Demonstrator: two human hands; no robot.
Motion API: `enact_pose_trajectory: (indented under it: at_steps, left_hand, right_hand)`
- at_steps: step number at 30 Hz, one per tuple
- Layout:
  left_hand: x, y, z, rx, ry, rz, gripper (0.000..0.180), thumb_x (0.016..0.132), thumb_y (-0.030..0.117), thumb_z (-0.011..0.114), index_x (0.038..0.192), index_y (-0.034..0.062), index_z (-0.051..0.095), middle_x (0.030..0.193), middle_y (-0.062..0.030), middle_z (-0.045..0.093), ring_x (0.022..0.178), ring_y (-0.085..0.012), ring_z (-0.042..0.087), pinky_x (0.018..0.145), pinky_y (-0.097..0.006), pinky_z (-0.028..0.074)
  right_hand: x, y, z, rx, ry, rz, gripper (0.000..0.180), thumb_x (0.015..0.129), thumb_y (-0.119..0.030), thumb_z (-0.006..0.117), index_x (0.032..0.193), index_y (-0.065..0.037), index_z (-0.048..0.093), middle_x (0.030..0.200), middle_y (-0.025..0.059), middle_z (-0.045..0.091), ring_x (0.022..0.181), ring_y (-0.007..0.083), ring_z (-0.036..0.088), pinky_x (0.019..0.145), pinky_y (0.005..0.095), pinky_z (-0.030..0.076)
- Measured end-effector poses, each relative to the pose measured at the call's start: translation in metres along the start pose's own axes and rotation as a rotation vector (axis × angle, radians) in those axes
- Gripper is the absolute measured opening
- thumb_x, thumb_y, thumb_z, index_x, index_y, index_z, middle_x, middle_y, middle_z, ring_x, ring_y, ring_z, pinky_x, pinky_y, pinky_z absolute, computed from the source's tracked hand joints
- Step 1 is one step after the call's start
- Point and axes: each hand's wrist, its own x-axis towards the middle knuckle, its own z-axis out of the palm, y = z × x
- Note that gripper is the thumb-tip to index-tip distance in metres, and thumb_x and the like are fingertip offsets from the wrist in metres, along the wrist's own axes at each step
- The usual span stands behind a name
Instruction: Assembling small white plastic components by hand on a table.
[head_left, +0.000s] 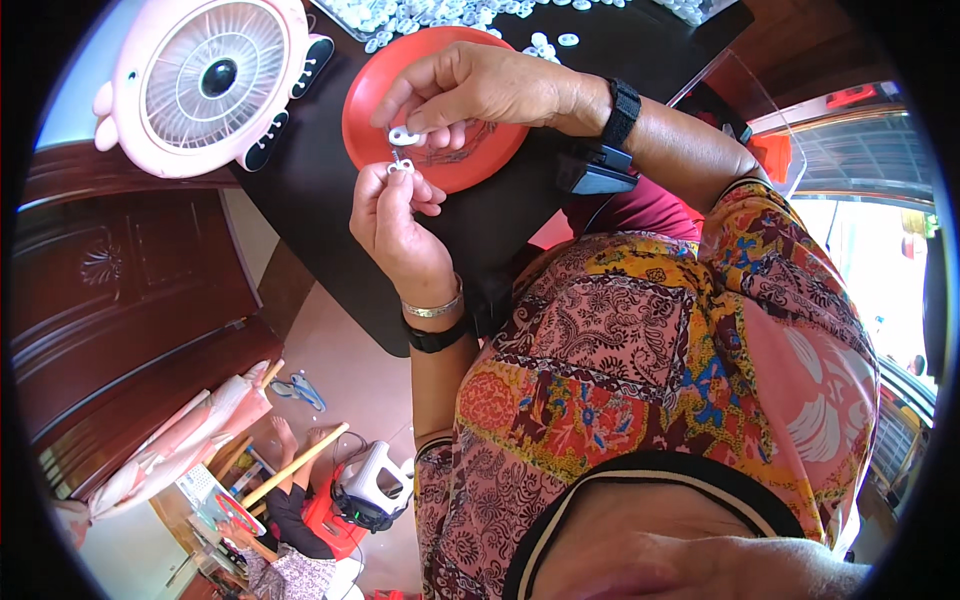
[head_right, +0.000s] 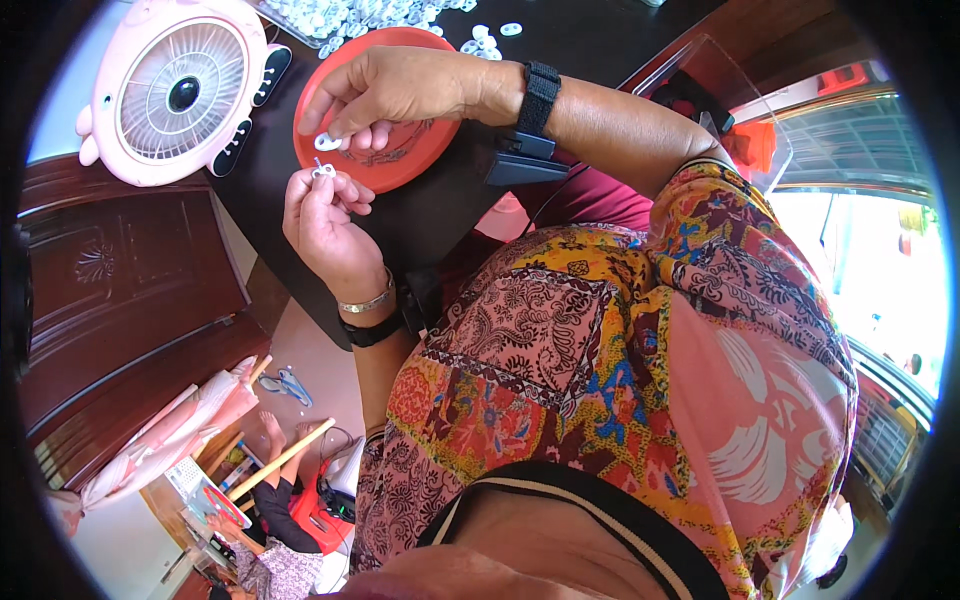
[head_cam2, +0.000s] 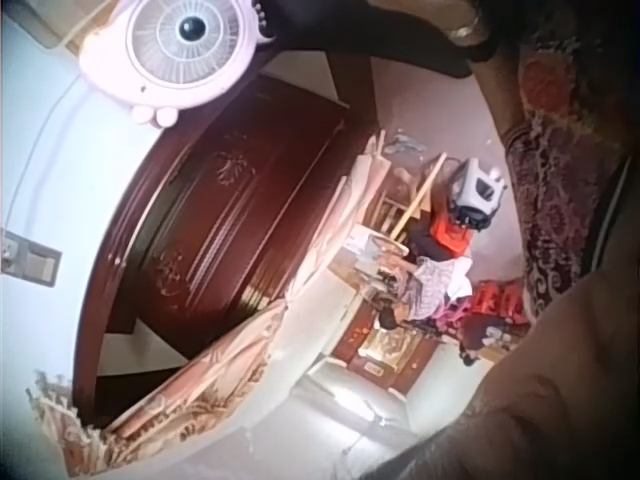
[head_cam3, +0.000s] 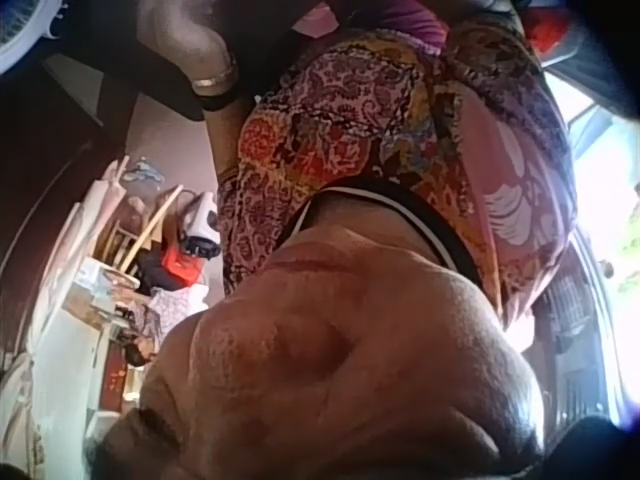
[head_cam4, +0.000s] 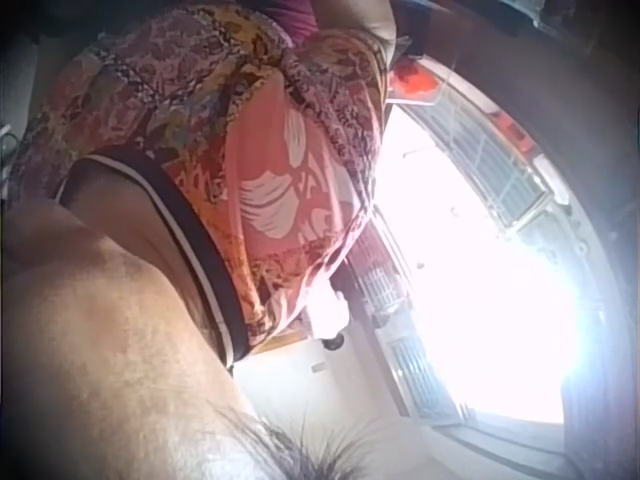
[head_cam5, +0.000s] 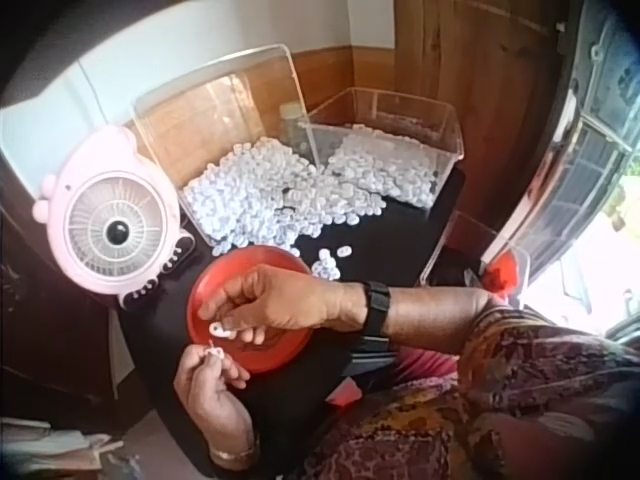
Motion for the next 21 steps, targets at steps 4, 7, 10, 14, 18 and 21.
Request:
enact_pose_trajectory:
  at_steps: [4,7,10,14,18,21]
  left_hand:
    - [0.001,0.004,0.001,-0.104,-0.015,-0.022,0.016,0.089,0.011,0.045,0.078,0.0005,0.050,0.067,-0.0062,0.053,0.058,-0.0145,0.053,0.051,-0.023,0.039]
    - [0.002,0.000,-0.003,-0.176,-0.060,-0.025,0.017,0.090,0.013,0.042,0.081,-0.0005,0.049,0.068,-0.0089,0.053,0.060,-0.0182,0.054,0.053,-0.026,0.041]
    - [0.004,-0.005,-0.011,-0.331,-0.118,-0.072,0.018,0.089,0.014,0.042,0.081,-0.0004,0.048,0.069,-0.0105,0.053,0.060,-0.0204,0.054,0.054,-0.028,0.042]
    - [0.006,-0.005,-0.008,-0.355,-0.150,-0.074,0.018,0.089,0.015,0.042,0.080,-0.0001,0.048,0.068,-0.0110,0.053,0.059,-0.0214,0.053,0.055,-0.029,0.042]
    - [0.004,-0.002,-0.006,-0.304,-0.142,-0.065,0.018,0.089,0.014,0.043,0.078,0.0005,0.048,0.068,-0.0102,0.053,0.059,-0.0192,0.053,0.055,-0.027,0.041]
    - [0.001,-0.001,-0.002,-0.152,-0.093,-0.058,0.017,0.089,0.012,0.045,0.077,0.0012,0.049,0.067,-0.0078,0.053,0.058,-0.0159,0.053,0.054,-0.025,0.040]
  right_hand:
    - [-0.003,0.000,0.006,-0.135,-0.001,-0.032,0.019,0.091,-0.013,0.060,0.106,-0.003,0.066,0.080,-0.0015,0.064,0.066,0.0028,0.055,0.061,0.0180,0.047]
    - [-0.008,0.004,0.012,-0.271,-0.049,-0.204,0.018,0.091,-0.011,0.060,0.105,0.000,0.065,0.081,0.0006,0.064,0.067,0.0049,0.056,0.061,0.0199,0.048]
    - [-0.007,0.003,0.012,-0.245,-0.080,-0.190,0.018,0.091,-0.010,0.061,0.104,0.002,0.064,0.082,0.0015,0.063,0.067,0.0059,0.056,0.061,0.0212,0.047]
    - [-0.002,0.006,0.006,-0.221,-0.130,-0.214,0.017,0.092,-0.013,0.060,0.102,0.000,0.065,0.077,-0.0010,0.061,0.063,0.0038,0.052,0.057,0.0193,0.044]
    - [0.000,0.004,0.003,-0.113,-0.102,-0.094,0.018,0.092,-0.017,0.061,0.100,-0.002,0.065,0.073,-0.0036,0.059,0.060,0.0016,0.048,0.054,0.0176,0.041]
    - [0.000,-0.004,0.001,-0.178,0.028,-0.113,0.019,0.091,-0.020,0.062,0.100,-0.003,0.066,0.071,-0.0051,0.059,0.060,-0.0003,0.050,0.055,0.0150,0.042]
